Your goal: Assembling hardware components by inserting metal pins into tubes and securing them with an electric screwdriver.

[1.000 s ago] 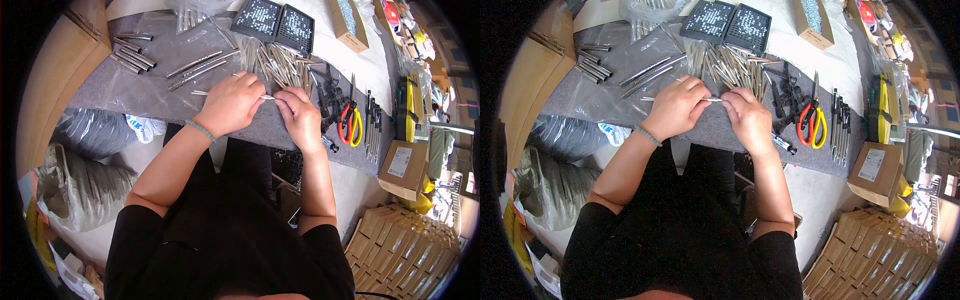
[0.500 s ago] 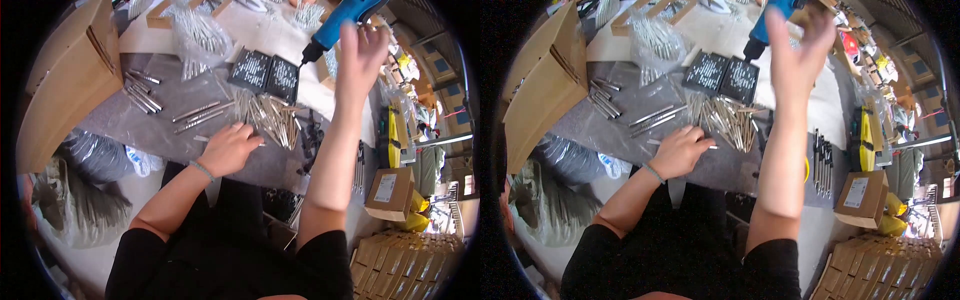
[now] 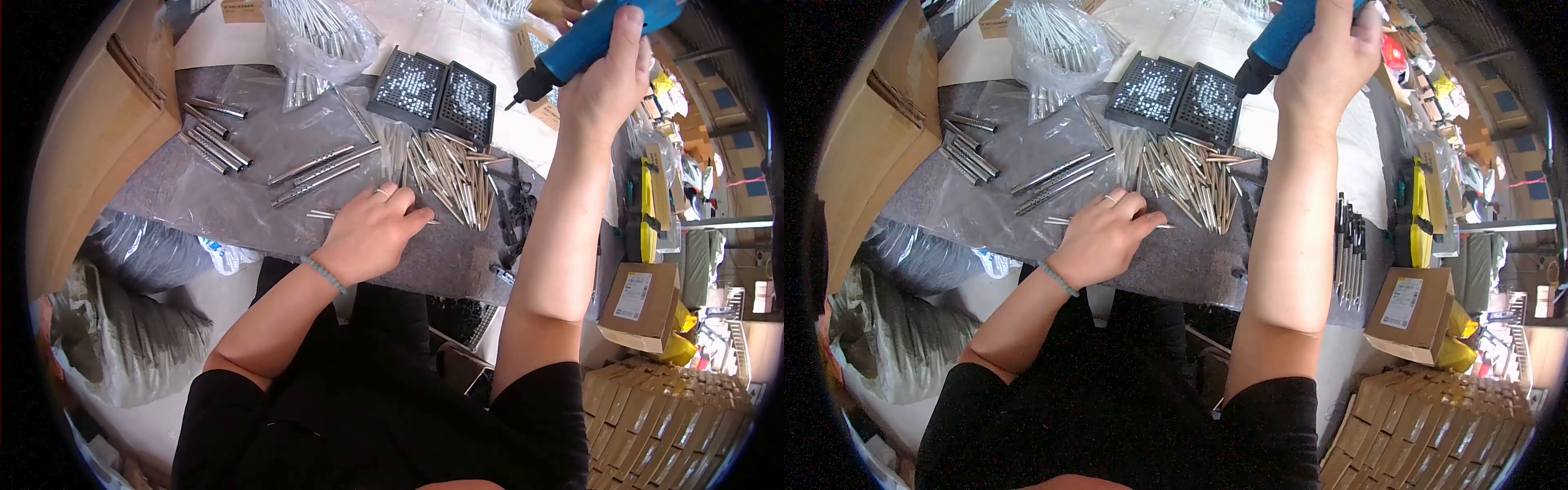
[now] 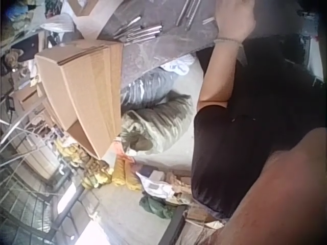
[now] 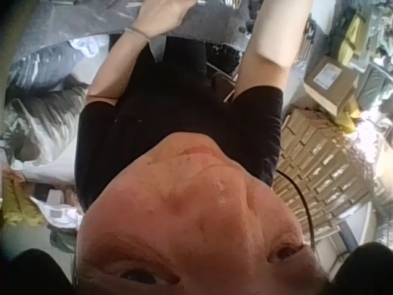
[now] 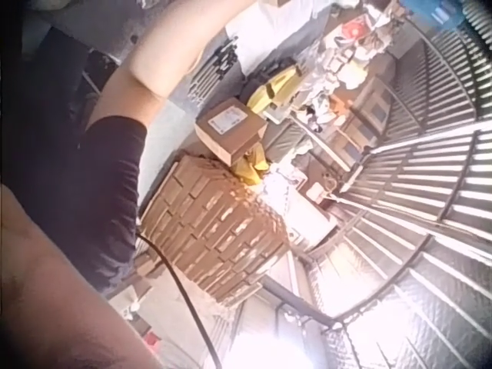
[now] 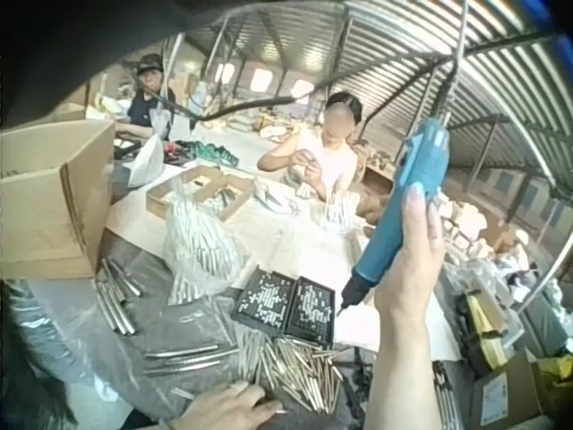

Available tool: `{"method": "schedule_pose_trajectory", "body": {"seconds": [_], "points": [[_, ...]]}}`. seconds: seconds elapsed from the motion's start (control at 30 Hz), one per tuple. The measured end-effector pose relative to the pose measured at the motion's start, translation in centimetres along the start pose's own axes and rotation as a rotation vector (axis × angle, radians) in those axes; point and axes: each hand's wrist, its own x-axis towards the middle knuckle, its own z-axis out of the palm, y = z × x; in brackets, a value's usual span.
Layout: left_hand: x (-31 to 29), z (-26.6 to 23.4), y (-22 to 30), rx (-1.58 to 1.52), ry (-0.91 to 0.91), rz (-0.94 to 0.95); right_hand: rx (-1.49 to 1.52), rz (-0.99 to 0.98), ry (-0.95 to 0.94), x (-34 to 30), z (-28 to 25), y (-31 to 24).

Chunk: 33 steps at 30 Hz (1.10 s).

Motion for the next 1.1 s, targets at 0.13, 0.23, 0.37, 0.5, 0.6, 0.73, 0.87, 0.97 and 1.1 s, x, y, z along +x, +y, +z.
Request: {"method": "schedule_pose_trajectory", "body": {"seconds": [0.13,0.23,0.37,0.5,0.6,0.73,0.87,0.97,1.1], "points": [[-0.3,-0.1,-0.1,0.012,-0.019,-0.002,-0.063,0.088,0.049,-1.2,1.3,0.6],[0.0,-0.1,-0.1,0.011,-0.013,0.010,-0.088,-0.010,-0.004,-0.3,-0.7,3.5],[-0.1,-0.1,-0.2,0.006,-0.019,0.010,0.047,0.064,-0.189,-0.3,-0.2,3.8],[0.0,0.0,-0.3,0.006,-0.022,0.006,0.373,0.188,-0.239,0.3,0.0,3.1],[-0.2,-0.1,-0.4,-0.002,-0.003,0.011,0.230,0.099,-0.175,0.0,1.1,2.5],[-0.1,-0.1,-0.3,-0.010,-0.005,0.014,0.798,0.392,-0.461,0.4,1.7,4.2],[-0.1,-0.2,-0.3,-0.007,-0.006,0.019,1.023,0.501,-0.571,0.0,1.5,3.6],[-0.1,-0.1,-0.3,0.008,-0.004,0.019,0.396,0.231,-0.379,-0.9,1.7,4.2],[-0.1,-0.2,-0.4,0.009,-0.022,0.018,0.265,0.238,-0.392,-1.7,2.5,4.8]]}}
